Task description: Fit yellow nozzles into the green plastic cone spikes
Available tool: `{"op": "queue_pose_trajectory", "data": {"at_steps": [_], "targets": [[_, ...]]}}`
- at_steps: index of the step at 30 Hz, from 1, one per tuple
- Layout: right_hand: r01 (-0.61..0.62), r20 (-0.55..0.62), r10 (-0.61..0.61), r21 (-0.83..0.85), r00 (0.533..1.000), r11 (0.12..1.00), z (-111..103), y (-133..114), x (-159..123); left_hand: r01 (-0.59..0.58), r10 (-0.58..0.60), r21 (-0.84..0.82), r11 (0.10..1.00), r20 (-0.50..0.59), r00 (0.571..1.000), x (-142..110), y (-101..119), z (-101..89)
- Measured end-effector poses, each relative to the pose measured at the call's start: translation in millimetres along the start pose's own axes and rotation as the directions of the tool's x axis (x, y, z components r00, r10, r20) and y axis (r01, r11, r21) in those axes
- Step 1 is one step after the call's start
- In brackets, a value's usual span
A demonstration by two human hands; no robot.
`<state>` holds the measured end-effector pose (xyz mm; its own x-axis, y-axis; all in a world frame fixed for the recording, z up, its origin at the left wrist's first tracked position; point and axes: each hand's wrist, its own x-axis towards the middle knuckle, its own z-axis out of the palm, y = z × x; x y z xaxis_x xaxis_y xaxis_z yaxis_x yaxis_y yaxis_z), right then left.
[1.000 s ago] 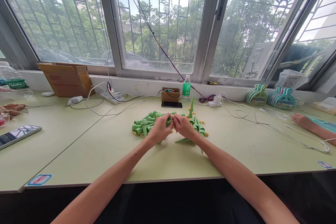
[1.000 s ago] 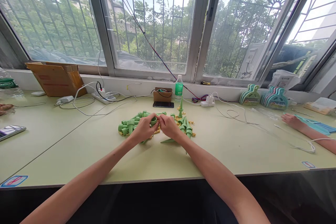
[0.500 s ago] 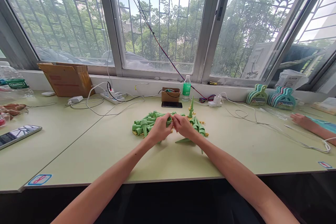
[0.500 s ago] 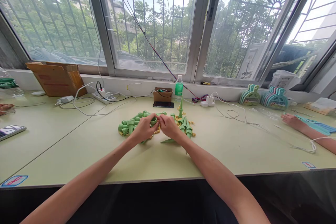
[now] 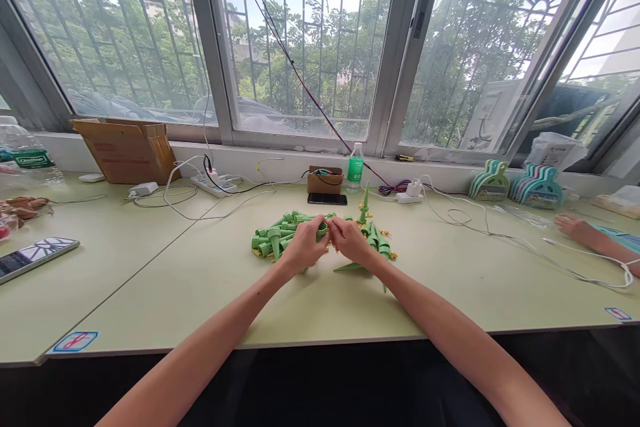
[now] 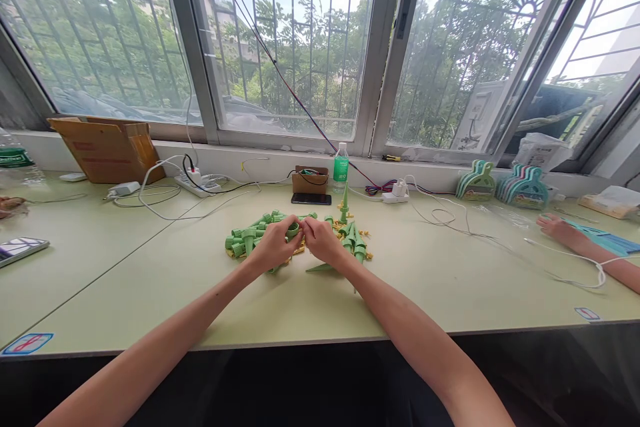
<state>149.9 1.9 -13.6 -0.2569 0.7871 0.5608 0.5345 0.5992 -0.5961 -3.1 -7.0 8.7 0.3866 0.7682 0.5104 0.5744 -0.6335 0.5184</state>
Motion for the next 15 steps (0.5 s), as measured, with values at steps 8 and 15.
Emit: {"op": "queue_pose_trajectory", "data": {"at_steps": [8,15], "targets": [[-0.008,0.001,0.008,0.004,1.000,1.000,-0.4,-1.1,0.6,-0.009,0.009,0.010,1.000,-0.007,1.000,0.0,-0.1,0.6],[-0.005,0.002,0.005,0.002,1.000,1.000,0.4,0.3,0.4,-0.016,0.016,0.007,1.000,-0.017,1.000,0.0,-1.4,1.4]]}}
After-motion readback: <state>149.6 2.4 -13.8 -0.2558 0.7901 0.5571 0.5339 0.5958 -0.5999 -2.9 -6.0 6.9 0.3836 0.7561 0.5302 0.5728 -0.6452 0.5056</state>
